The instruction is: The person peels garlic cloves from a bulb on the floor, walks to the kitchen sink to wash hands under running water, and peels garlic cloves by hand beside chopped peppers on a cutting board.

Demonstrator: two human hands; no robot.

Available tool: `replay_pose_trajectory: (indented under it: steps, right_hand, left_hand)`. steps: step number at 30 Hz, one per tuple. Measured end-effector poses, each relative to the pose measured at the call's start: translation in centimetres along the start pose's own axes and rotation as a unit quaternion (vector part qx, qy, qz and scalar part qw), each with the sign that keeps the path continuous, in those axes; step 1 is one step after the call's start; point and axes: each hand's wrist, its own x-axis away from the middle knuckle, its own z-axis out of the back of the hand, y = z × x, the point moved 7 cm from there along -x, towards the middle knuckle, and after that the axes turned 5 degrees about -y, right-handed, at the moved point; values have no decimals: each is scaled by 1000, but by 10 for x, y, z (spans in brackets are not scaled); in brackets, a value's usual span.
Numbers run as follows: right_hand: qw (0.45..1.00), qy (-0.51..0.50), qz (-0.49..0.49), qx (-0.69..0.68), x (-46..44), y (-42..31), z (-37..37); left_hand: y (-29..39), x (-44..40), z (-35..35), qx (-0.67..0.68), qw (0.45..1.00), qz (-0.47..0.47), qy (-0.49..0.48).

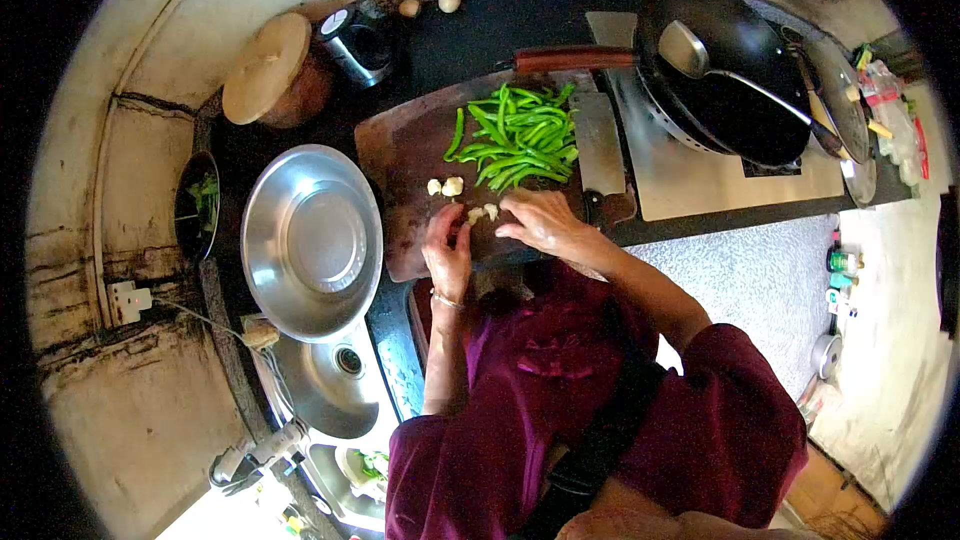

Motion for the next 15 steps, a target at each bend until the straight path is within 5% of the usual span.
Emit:
replay_pose_trajectory:
  steps: [8, 10, 15]
  right_hand:
    - [999, -22, 15, 21, -29, 7, -25]
    - [999, -10, 35, -20, -31, 9, -26]
    - [985, 52, 38, -157, -39, -2, -9]
  left_hand:
    - [-8, 7, 15, -35, 998, -32, 42]
    - [-11, 3, 10, 14, 998, 55, 10]
    - [-3, -11, 6, 37, 999, 11, 4]
